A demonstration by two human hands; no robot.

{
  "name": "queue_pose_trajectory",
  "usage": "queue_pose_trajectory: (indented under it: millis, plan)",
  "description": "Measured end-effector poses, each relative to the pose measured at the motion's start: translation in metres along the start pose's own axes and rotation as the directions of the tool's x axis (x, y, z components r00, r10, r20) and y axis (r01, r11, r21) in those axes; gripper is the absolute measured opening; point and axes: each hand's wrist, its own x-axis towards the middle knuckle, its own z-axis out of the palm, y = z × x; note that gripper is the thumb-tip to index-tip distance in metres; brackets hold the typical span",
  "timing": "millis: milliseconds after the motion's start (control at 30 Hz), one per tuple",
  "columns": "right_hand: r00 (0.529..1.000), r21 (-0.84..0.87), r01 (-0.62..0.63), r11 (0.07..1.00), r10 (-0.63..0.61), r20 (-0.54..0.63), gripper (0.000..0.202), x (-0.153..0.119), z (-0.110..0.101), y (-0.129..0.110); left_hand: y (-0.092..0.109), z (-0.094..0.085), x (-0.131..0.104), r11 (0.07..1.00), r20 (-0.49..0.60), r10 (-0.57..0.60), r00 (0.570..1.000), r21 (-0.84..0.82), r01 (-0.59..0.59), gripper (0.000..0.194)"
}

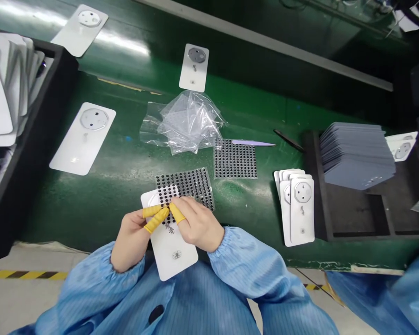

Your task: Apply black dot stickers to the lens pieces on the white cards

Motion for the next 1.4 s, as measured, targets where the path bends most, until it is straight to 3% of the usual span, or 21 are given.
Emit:
queue_pose_trajectory:
  millis: [133, 200, 267, 333, 433, 567, 633, 800, 900, 1000, 1167, 1400]
  plan:
    - [0.996, 0.069, -0.086, 0.994, 0.087, -0.015, 0.017, -0.001, 0.01, 0.001, 0.0, 0.002, 0.0, 0.99, -0.063, 0.035, 0.997, 0.136, -0.026, 0.025]
    - [0.975, 0.197, -0.219, 0.956, 0.222, 0.005, 0.016, 0.001, 0.013, 0.002, 0.001, 0.003, 0.001, 0.977, -0.091, 0.065, 0.994, 0.207, -0.045, 0.025]
    - [0.924, 0.343, -0.371, 0.863, 0.38, 0.045, 0.013, 0.003, 0.014, 0.005, 0.006, 0.0, 0.002, 0.962, -0.077, 0.088, 0.993, 0.264, -0.064, 0.027]
    - [0.873, 0.43, -0.462, 0.776, 0.484, 0.065, 0.012, 0.003, 0.014, 0.008, 0.013, -0.01, 0.004, 0.953, -0.011, 0.072, 0.997, 0.295, -0.066, 0.032]
    - [0.848, 0.444, -0.488, 0.751, 0.529, 0.036, 0.011, 0.003, 0.01, 0.009, 0.028, -0.034, 0.0, 0.952, 0.01, 0.111, 0.994, 0.286, -0.109, 0.043]
    - [0.863, 0.36, -0.438, 0.824, 0.497, -0.089, 0.02, 0.012, -0.003, 0.002, 0.041, -0.052, -0.021, 0.935, -0.159, 0.286, 0.945, 0.264, -0.239, 0.084]
    - [0.888, 0.301, -0.382, 0.874, 0.437, -0.142, 0.029, 0.02, -0.013, -0.008, 0.043, -0.044, -0.032, 0.947, -0.125, 0.27, 0.955, 0.211, -0.24, 0.089]
    - [0.962, 0.199, -0.247, 0.948, 0.264, -0.064, 0.045, 0.034, -0.033, -0.03, 0.046, -0.008, -0.041, 0.928, -0.031, 0.307, 0.951, 0.23, -0.292, 0.031]
    - [0.986, 0.08, -0.166, 0.983, 0.168, -0.015, 0.042, 0.029, -0.038, -0.031, 0.043, 0.001, -0.041, 0.893, -0.029, 0.375, 0.926, 0.28, -0.353, 0.013]
    - [0.991, -0.022, -0.137, 0.99, 0.137, 0.007, 0.033, 0.02, -0.04, -0.029, 0.037, 0.001, -0.041, 0.861, -0.005, 0.426, 0.905, 0.308, -0.404, 0.013]
    - [0.992, -0.048, -0.123, 0.991, 0.123, -0.013, 0.026, 0.018, -0.04, -0.029, 0.033, 0.001, -0.041, 0.825, 0.064, 0.459, 0.886, 0.338, -0.452, 0.016]
    - [0.994, -0.019, -0.111, 0.994, 0.111, -0.001, 0.024, 0.018, -0.041, -0.028, 0.037, 0.006, -0.039, 0.83, 0.09, 0.433, 0.897, 0.348, -0.436, 0.018]
